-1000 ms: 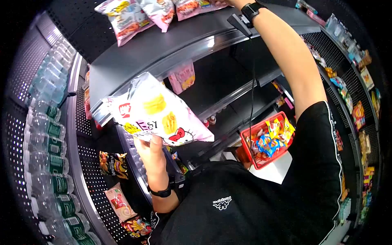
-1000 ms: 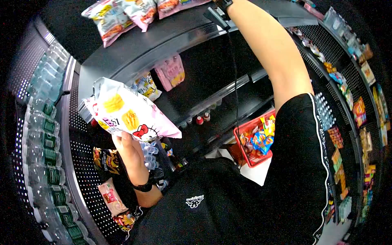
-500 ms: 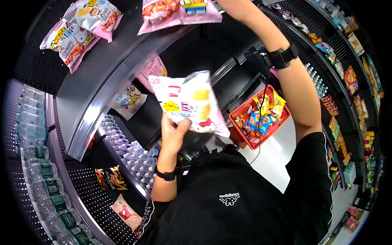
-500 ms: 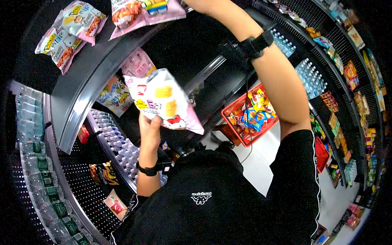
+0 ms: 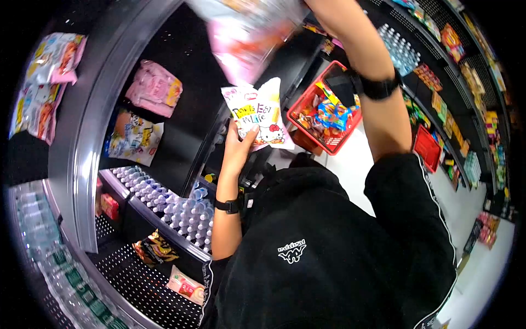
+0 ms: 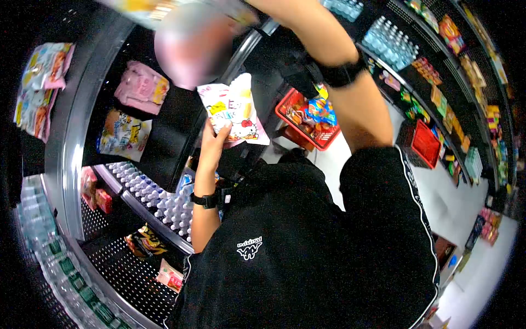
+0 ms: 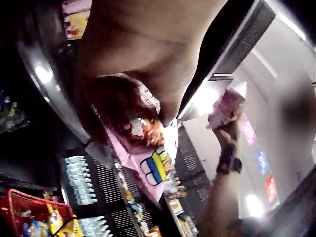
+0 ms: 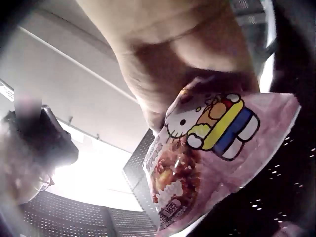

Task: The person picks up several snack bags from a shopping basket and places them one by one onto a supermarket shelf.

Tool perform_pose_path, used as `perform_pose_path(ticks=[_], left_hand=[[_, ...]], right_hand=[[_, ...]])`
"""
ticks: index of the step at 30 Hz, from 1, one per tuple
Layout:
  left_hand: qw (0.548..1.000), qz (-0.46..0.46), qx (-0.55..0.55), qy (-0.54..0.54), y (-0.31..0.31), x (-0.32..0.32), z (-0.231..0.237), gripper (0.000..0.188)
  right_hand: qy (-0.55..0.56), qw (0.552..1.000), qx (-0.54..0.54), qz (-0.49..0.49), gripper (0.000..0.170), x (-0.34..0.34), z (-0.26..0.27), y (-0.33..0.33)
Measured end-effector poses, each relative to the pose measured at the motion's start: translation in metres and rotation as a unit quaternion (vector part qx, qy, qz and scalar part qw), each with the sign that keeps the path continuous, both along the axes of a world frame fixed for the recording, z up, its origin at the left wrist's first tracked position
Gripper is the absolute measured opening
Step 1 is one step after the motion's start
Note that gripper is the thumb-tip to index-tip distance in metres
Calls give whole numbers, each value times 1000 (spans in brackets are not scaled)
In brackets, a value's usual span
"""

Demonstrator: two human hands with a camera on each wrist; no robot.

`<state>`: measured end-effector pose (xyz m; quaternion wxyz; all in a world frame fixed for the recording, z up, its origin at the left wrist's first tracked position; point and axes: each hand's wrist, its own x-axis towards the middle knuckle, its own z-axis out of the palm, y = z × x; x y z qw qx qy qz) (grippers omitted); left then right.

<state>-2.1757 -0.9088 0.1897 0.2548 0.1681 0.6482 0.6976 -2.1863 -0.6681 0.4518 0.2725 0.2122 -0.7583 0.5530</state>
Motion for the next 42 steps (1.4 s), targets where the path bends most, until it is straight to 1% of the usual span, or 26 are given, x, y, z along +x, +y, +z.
perform_pose_path(ticks=[1, 2, 3, 6, 8, 10, 12, 13, 15, 16, 17, 19, 20, 21, 23, 24, 26, 28, 29, 31, 32, 34, 36, 37, 40, 42], left_hand=[[999, -11, -34, -36, 0, -4, -22, 45], [995, -43, -55, -77, -1, -9, -47, 47], [988, -73, -74, -117, 0, -14, -71, 50], [973, -125, -89, -172, 26, -17, -110, 50], [960, -177, -87, -198, 57, -21, -130, 50], [964, -193, -134, -128, 94, -20, -179, 56], [936, -214, -206, -191, 128, -8, -136, 67], [928, -227, -213, -208, 135, -9, -159, 75], [935, -238, -175, -198, 140, -11, -158, 66], [939, -241, -159, -187, 138, -14, -153, 62], [944, -226, -171, -170, 133, -15, -145, 55], [962, -173, -148, -149, 113, -21, -131, 50], [971, -147, -133, -133, 101, -24, -112, 49], [979, -124, -115, -114, 88, -27, -87, 48], [994, -51, -86, -35, 64, -32, -23, 45], [998, 0, -60, 4, 48, -36, 4, 36], [985, 103, -42, 131, 22, -30, 92, 31], [938, 215, -49, 269, -5, -20, 170, 29], [910, 261, -36, 321, -21, -17, 201, 29], [866, 285, -28, 410, -57, -15, 254, 27], [844, 289, -16, 451, -66, -15, 281, 27], [829, 348, -39, 435, -80, -24, 323, 37], [784, 355, -121, 495, -98, -51, 354, 44], [767, 373, -158, 498, -113, -71, 365, 48], [752, 446, -276, 399, -165, -132, 380, 66], [779, 434, -362, 271, -189, -159, 385, 80]], right_hand=[[-89, 991, -70, -76, 47, 20, -37, 14], [-167, 973, -15, -159, 55, 35, -110, 63], [-227, 954, -65, -185, 55, 62, -145, 69], [-399, 855, -114, -310, 61, 141, -276, 118], [-454, 794, -226, -336, 59, 176, -324, 131], [-421, 806, -199, -364, 58, 194, -384, 152], [-516, 748, -167, -382, 58, 203, -408, 162], [-507, 746, -157, -403, 65, 217, -437, 167], [-497, 777, -170, -347, 53, 256, -495, 176], [-564, 756, -114, -313, 47, 284, -560, 193], [-672, 679, -23, -295, 46, 291, -536, 185], [-677, 707, -93, -185, 42, 336, -582, 186], [-681, 672, -243, -159, 38, 350, -588, 176], [-683, 662, -282, -122, 37, 352, -567, 169], [-714, 642, -272, -69, 36, 351, -589, 178], [-743, 660, -46, -100, 36, 327, -564, 181], [-756, 608, -241, -22, 37, 264, -471, 187], [-634, 744, -202, 61, 38, 209, -449, 219], [-621, 755, -203, 63, 36, 169, -384, 224], [-514, 845, -132, 66, 32, 96, -276, 226], [-435, 897, -35, 68, 27, 59, -219, 220], [-339, 935, -22, 103, 28, 25, -86, 187], [-161, 976, 49, 137, 29, -3, -3, 151], [-137, 976, 78, 150, 29, -14, 31, 132], [33, 952, 244, 184, 32, -67, 97, 68], [74, 931, 300, 195, 47, -125, 112, 21]])
